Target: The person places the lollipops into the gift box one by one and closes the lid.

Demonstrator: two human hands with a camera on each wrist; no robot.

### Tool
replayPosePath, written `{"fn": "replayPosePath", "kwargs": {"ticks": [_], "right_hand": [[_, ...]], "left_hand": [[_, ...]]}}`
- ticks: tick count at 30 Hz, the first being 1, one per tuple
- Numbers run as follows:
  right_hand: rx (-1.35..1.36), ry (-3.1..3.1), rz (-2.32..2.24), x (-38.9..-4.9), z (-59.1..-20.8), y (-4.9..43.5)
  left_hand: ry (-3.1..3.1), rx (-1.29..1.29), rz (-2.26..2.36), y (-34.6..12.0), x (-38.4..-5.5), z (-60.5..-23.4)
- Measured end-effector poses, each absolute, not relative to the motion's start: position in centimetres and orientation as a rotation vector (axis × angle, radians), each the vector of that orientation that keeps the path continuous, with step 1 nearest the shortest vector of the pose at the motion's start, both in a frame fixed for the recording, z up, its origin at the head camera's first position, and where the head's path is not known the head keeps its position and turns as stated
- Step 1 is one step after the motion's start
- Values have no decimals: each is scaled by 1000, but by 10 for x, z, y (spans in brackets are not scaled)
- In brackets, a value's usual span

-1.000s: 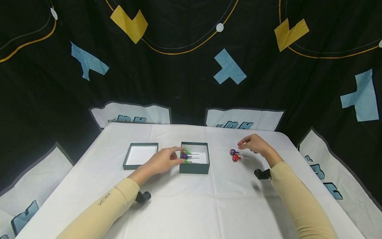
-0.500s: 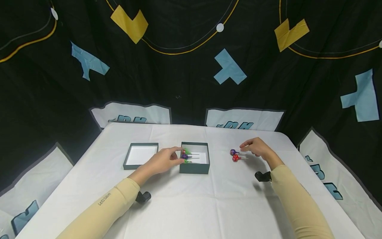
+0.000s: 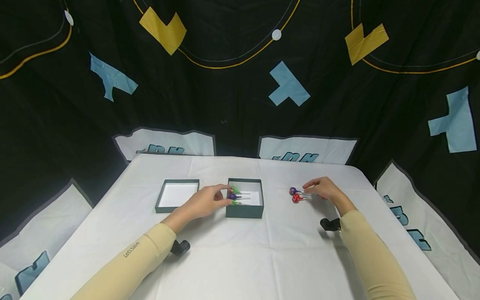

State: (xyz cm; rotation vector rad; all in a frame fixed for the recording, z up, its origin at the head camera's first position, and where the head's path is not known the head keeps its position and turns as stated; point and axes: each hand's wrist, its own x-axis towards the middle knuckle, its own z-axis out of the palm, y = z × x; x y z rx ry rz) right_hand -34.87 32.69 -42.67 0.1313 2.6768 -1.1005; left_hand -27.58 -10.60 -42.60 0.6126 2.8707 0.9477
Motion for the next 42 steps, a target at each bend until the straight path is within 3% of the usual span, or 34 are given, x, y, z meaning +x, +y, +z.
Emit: {"fn": "replayPosePath", "kwargs": {"ticks": [42], "right_hand": [[308, 2691, -1179, -349, -456, 327]], "left_hand": [[2874, 600, 959, -105, -274, -424]]}}
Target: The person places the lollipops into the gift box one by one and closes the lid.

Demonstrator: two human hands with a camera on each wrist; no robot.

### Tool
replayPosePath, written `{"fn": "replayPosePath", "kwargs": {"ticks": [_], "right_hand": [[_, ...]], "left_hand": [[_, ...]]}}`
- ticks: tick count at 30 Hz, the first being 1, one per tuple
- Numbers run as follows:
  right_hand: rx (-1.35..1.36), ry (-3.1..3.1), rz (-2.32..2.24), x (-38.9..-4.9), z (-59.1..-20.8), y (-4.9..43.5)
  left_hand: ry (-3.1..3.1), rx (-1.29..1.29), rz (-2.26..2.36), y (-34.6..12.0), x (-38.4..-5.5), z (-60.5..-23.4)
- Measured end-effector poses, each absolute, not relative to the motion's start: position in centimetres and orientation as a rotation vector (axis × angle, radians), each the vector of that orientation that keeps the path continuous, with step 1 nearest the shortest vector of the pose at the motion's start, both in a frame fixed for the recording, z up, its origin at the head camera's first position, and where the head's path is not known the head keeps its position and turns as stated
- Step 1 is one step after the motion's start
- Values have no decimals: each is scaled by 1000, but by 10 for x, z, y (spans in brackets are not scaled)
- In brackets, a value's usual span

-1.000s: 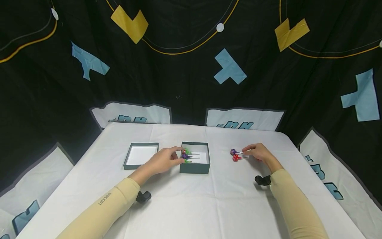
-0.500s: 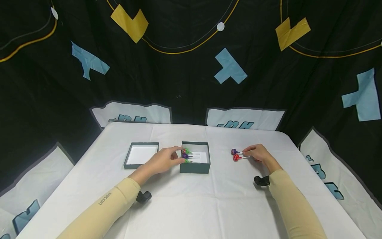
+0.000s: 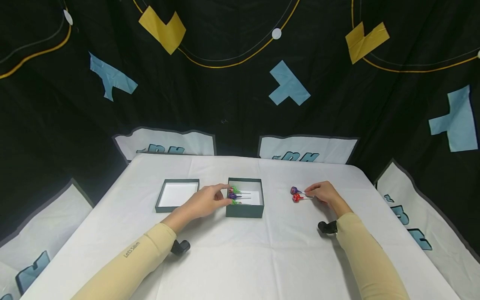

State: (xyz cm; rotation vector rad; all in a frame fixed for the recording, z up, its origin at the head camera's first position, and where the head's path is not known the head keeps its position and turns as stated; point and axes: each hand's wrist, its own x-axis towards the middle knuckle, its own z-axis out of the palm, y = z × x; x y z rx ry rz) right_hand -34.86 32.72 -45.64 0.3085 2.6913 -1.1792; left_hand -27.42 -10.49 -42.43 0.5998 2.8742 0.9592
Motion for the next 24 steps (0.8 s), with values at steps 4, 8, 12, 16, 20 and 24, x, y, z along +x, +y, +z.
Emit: {"fn": "replayPosePath", "kwargs": {"ticks": [4, 8, 12, 16, 20, 24], "right_hand": [[325, 2690, -1181, -348, -455, 326], [325, 2698, -1182, -347, -454, 325], [317, 2700, -1189, -348, -456, 325], [312, 2716, -1186, -348, -458, 326], [301, 2730, -1172, -347, -460, 327], [297, 2738, -1161, -347, -461, 328]], "left_hand": [[2877, 609, 955, -105, -274, -424], [2874, 613, 957, -105, -275, -425], [2874, 612, 949, -106, -275, -426], [2873, 616, 950, -107, -276, -427], [2876, 615, 951, -106, -276, -428], [2882, 618, 946, -107, -277, -429]]}}
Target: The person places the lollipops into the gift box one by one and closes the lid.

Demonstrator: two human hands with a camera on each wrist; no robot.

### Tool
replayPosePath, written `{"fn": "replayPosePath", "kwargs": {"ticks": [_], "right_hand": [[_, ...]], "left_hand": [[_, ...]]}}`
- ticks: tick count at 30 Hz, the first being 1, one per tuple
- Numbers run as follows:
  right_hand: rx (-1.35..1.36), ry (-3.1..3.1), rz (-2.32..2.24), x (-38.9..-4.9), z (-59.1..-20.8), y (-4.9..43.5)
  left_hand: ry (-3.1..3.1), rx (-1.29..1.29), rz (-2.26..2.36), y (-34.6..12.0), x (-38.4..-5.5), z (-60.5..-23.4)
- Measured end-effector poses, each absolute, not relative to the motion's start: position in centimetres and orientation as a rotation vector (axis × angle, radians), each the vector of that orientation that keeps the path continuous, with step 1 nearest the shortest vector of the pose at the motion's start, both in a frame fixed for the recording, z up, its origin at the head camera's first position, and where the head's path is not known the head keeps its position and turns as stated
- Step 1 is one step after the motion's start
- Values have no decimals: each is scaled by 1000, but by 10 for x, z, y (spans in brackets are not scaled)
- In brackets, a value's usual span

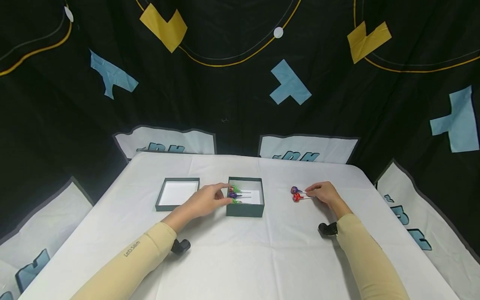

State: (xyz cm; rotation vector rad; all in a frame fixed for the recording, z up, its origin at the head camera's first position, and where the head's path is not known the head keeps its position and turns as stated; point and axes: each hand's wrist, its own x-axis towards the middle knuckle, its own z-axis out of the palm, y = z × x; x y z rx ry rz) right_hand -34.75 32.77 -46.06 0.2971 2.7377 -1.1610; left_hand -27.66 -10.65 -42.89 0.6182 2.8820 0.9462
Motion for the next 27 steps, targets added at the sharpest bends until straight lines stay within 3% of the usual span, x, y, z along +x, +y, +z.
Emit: {"fn": "replayPosePath", "kwargs": {"ticks": [27], "right_hand": [[306, 2740, -1121, -347, -453, 328]], "left_hand": [[2874, 602, 943, -105, -276, -426]]}}
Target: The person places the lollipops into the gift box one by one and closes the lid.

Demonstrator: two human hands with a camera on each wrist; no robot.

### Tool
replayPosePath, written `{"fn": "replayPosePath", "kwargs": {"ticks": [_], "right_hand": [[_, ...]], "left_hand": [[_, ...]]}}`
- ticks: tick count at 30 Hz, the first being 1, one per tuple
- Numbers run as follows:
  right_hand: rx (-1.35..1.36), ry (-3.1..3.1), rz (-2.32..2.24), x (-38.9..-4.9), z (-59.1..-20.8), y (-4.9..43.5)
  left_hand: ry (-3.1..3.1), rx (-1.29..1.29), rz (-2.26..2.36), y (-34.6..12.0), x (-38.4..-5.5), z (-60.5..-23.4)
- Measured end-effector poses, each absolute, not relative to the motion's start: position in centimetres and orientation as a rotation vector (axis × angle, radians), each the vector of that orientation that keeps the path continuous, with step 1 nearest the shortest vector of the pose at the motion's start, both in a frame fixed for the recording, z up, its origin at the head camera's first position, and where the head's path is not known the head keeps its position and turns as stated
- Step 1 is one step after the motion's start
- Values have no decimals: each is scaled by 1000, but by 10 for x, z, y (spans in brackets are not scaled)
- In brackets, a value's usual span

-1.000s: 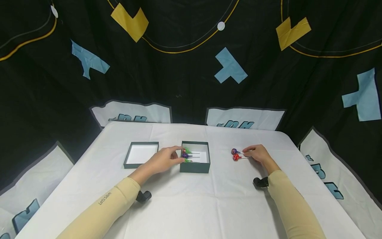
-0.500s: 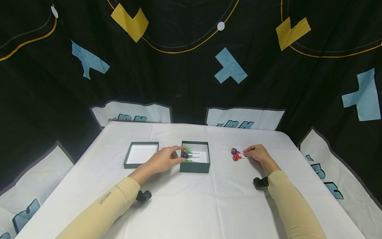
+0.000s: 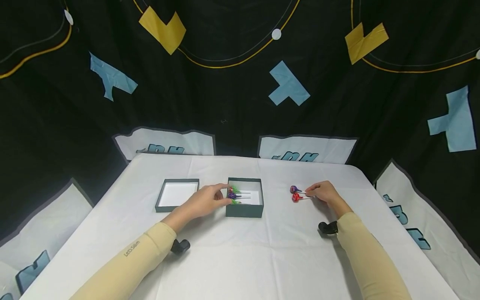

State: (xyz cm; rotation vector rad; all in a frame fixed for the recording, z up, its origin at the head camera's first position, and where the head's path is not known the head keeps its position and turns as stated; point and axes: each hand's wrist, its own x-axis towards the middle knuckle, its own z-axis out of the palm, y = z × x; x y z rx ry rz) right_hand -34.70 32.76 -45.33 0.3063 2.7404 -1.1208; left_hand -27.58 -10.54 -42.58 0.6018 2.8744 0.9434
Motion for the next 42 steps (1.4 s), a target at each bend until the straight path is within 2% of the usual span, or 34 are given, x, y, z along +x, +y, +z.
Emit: {"fn": "replayPosePath", "kwargs": {"ticks": [42], "right_hand": [[141, 2713, -1149, -343, -398, 292]], "left_hand": [[2869, 626, 958, -106, -276, -427]]}}
